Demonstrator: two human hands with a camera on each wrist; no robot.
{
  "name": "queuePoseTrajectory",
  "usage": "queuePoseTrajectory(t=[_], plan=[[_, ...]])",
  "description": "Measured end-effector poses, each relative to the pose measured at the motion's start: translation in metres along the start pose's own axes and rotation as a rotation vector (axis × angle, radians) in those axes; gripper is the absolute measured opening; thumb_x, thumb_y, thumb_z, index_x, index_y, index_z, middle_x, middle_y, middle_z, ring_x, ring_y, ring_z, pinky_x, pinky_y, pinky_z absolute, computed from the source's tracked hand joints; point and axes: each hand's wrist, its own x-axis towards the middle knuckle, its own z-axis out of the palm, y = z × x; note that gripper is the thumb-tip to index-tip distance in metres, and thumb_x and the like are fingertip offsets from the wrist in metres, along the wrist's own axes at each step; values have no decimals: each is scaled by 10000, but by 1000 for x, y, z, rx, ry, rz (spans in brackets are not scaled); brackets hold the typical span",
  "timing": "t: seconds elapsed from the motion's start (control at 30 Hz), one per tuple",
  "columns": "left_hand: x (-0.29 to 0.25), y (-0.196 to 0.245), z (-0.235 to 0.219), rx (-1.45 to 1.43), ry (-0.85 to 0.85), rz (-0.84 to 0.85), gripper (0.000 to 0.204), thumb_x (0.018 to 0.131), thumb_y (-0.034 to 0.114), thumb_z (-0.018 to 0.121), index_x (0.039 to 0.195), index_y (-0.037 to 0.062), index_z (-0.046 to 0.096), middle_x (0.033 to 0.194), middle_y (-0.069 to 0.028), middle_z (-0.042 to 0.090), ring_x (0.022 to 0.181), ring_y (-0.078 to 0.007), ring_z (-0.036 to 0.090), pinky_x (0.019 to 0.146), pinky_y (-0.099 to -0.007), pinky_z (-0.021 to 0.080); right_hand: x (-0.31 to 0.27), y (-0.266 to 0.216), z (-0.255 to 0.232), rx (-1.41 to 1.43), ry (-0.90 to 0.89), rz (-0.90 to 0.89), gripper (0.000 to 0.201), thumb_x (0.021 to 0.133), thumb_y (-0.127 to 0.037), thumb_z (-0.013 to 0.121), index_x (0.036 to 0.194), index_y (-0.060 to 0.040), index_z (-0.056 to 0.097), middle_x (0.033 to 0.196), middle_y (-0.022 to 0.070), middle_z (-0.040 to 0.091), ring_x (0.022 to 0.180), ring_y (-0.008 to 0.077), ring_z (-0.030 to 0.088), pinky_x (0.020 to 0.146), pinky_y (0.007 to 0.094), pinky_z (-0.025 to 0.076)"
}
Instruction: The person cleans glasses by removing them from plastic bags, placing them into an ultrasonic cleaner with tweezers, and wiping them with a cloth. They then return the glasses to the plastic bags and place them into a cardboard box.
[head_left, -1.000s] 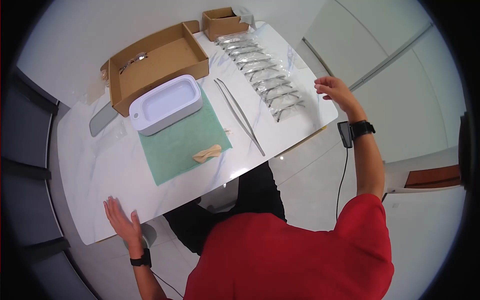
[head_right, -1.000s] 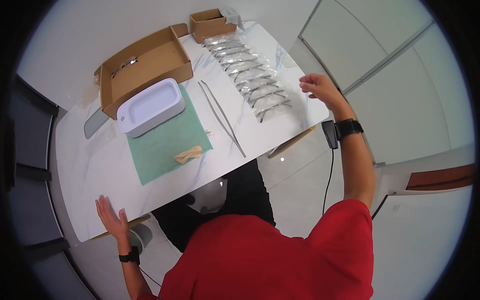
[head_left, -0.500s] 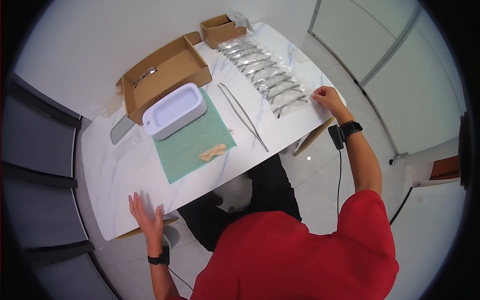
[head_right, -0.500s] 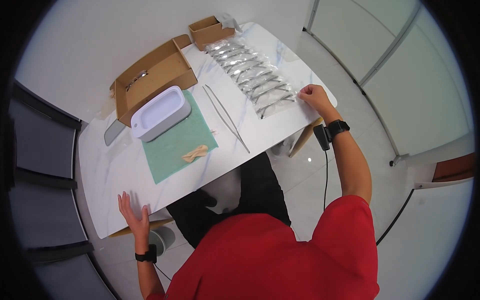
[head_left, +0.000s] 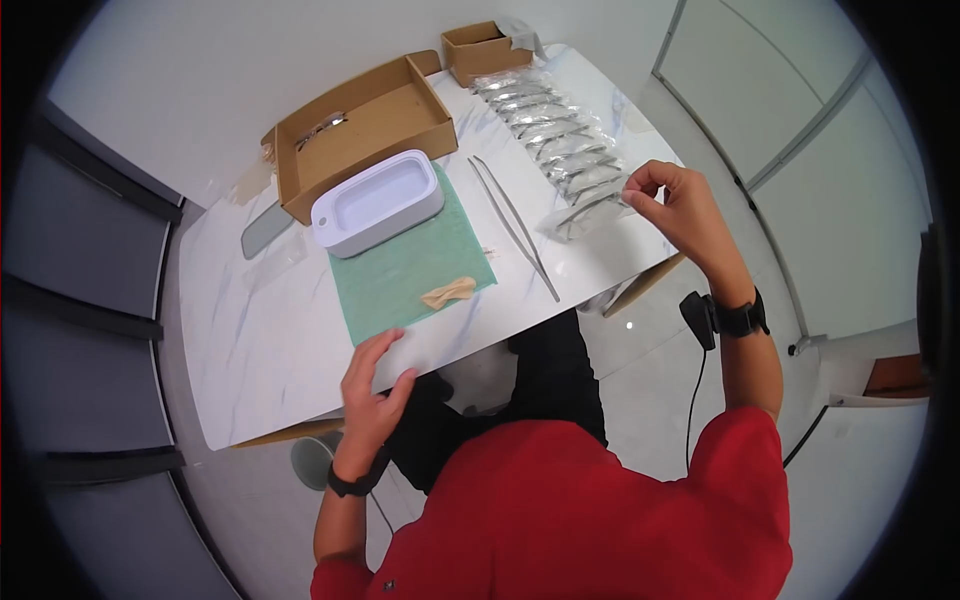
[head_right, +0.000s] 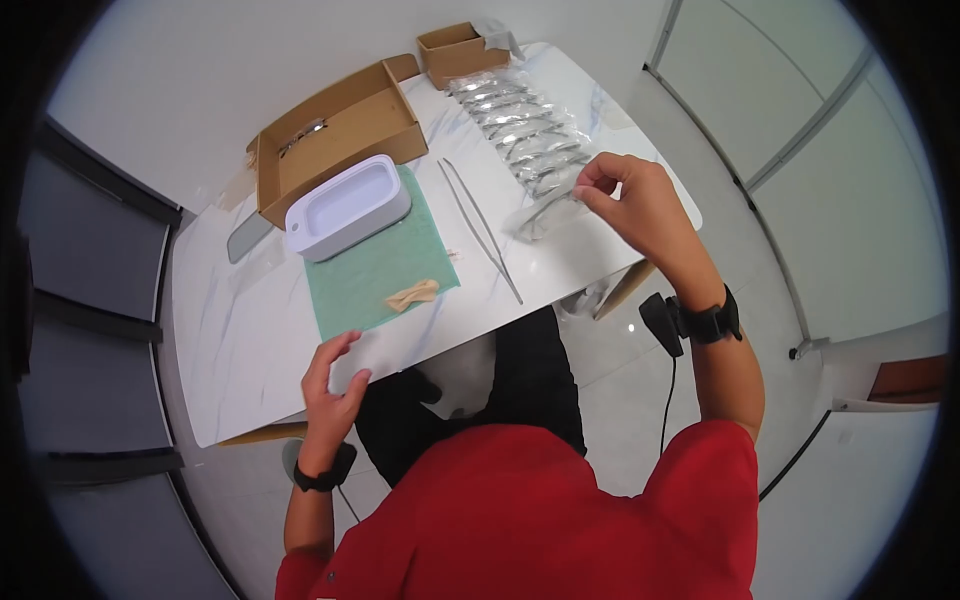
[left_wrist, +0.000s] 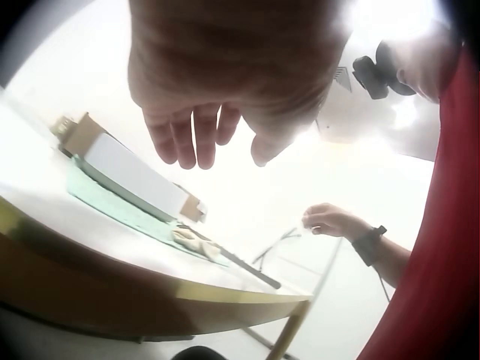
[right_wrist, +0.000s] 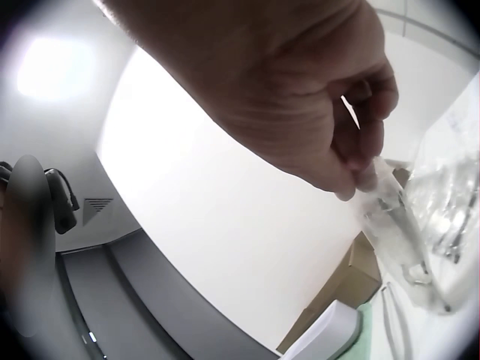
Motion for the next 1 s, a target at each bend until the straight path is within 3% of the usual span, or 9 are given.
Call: queuePoseTrajectory(t=[0.2, 0.23, 0.33, 0.43, 0.53, 0.63, 0.8, 1.0], plan=[[34, 7, 52, -394, 114, -46, 787, 782, 49, 813, 1466, 55, 424, 1479, -160, 463, 1334, -288, 494, 1035, -412, 473, 2, -57, 8, 170, -140, -30, 99, 860, -108, 739, 845, -32, 677, 771, -27, 673, 681, 56, 513, 612, 242, 388], [37, 6, 57, -478, 130, -54, 823, 787, 61, 823, 1488, 62, 393, 1509, -161, 429, 1360, -288, 470, 1041, -417, 472, 1, -64, 8, 216, -190, -15, 100, 867, -86, 745, 862, -26, 666, 808, -23, 671, 721, 52, 543, 658, 219, 424], [41, 11, 60, -784, 86, -132, 804, 814, 57, 817, 1489, 53, 381, 1473, -166, 466, 1364, -292, 471, 1021, -401, 487, -1, -63, 31, 481, -256, -32, 119, 883, -132, 759, 878, -32, 693, 791, -47, 658, 646, 36, 466, 603, 209, 409], [40, 16, 53, -963, -99, -297, 644, 869, 33, 763, 1432, 31, 451, 1357, -159, 575, 1242, -277, 588, 920, -358, 537, -2, -64, 51, 622, -358, 24, 87, 907, -81, 737, 922, -26, 671, 841, -25, 657, 747, 52, 564, 714, 210, 468], [31, 4, 53, -971, -148, -378, 434, 922, -2, 664, 1342, 11, 554, 1183, -156, 672, 997, -234, 695, 763, -292, 553, 0, -65, 58, 688, -491, 87, 39, 920, -30, 698, 950, -21, 674, 970, 17, 655, 879, 81, 600, 809, 234, 481], [28, 2, 47, -952, -80, -380, 293, 957, 16, 623, 1250, -4, 618, 1087, -156, 703, 896, -225, 712, 700, -303, 555, 2, -60, 66, 805, -572, 27, 65, 931, -23, 664, 986, -22, 699, 1101, 45, 641, 963, 93, 589, 826, 242, 477], [27, -1, 42, -978, -118, -399, 281, 968, 52, 627, 1241, -16, 618, 1052, -144, 713, 883, -225, 717, 701, -298, 555, 9, -45, 74, 708, -657, -118, 166, 957, -21, 615, 1074, -40, 731, 1247, 65, 602, 1036, 95, 576, 817, 233, 486], [27, -6, 47, -971, -160, -398, 273, 967, 43, 633, 1228, -37, 614, 1041, -142, 718, 900, -208, 723, 725, -288, 570, 3, -48, 84, 736, -723, 20, 207, 940, -36, 664, 1134, -38, 736, 1210, 60, 638, 1007, 103, 604, 794, 237, 506]])
